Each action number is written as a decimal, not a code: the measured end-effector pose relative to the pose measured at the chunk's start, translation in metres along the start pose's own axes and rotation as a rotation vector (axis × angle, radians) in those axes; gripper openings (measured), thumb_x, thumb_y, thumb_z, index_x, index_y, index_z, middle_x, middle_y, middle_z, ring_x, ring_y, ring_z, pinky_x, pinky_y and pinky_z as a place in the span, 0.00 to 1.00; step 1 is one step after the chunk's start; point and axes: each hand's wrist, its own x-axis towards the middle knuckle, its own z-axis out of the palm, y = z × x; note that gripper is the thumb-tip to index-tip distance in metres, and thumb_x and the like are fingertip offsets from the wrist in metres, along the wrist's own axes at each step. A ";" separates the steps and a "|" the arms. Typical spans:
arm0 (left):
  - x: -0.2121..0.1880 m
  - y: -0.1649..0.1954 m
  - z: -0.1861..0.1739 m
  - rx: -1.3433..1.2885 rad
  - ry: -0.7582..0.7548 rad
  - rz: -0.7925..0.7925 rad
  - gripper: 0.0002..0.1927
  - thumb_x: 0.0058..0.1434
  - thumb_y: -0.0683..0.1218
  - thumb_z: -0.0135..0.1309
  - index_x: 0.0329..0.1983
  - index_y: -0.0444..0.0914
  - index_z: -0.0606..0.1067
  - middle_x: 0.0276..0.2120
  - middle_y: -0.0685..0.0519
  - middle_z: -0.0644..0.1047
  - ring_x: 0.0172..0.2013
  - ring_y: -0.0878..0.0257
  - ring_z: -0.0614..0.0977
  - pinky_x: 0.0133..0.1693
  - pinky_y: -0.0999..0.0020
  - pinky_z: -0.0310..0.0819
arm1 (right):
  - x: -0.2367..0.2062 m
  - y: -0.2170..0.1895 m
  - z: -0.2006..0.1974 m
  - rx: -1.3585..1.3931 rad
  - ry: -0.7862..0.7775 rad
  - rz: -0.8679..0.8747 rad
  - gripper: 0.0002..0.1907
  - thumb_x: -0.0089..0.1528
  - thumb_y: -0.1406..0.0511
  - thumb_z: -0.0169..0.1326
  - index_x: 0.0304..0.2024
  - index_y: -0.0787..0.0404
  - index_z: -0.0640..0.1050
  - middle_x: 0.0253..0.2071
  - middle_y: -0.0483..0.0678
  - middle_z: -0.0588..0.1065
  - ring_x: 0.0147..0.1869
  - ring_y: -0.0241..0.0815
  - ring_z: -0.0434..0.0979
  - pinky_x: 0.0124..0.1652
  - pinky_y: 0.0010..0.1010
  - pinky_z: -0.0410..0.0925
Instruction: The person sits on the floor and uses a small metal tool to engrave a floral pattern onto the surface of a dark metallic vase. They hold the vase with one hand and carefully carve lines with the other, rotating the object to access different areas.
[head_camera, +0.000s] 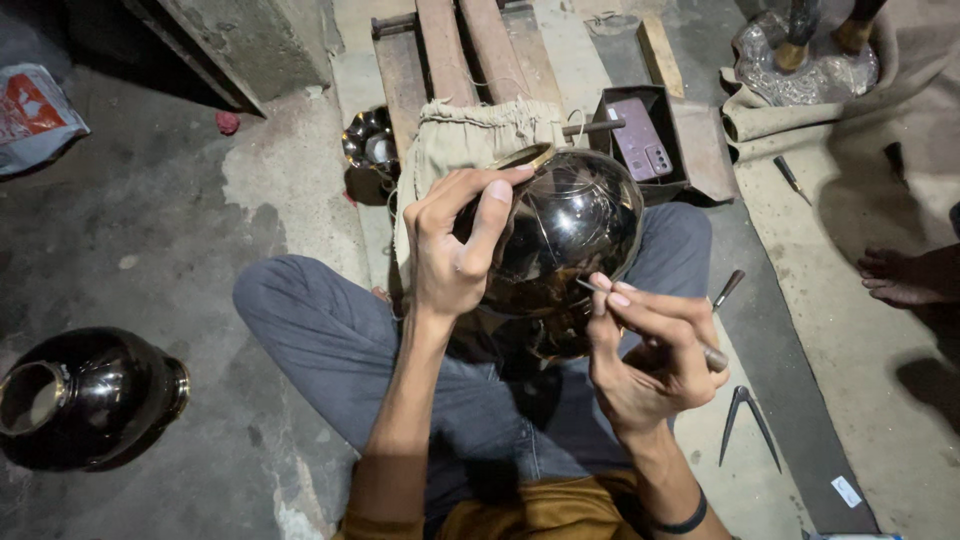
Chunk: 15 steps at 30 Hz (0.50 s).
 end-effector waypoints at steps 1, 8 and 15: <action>0.001 0.000 0.000 0.002 0.000 0.000 0.14 0.70 0.46 0.48 0.47 0.36 0.82 0.30 0.50 0.80 0.34 0.60 0.81 0.44 0.66 0.73 | 0.000 0.000 0.000 0.018 0.004 0.006 0.11 0.59 0.81 0.66 0.39 0.67 0.78 0.41 0.54 0.78 0.43 0.41 0.83 0.44 0.24 0.79; 0.003 -0.001 0.000 0.001 -0.010 0.000 0.14 0.70 0.46 0.48 0.48 0.36 0.82 0.27 0.51 0.77 0.32 0.61 0.79 0.42 0.66 0.72 | -0.002 0.004 0.003 0.084 0.025 0.065 0.11 0.62 0.80 0.66 0.42 0.68 0.78 0.42 0.54 0.78 0.45 0.40 0.85 0.45 0.23 0.81; 0.002 0.000 0.000 -0.001 0.004 0.014 0.13 0.70 0.46 0.48 0.47 0.36 0.82 0.30 0.50 0.79 0.34 0.61 0.80 0.43 0.66 0.73 | -0.002 0.001 0.001 -0.016 0.011 -0.002 0.12 0.60 0.80 0.67 0.40 0.66 0.78 0.41 0.54 0.79 0.45 0.40 0.84 0.44 0.20 0.79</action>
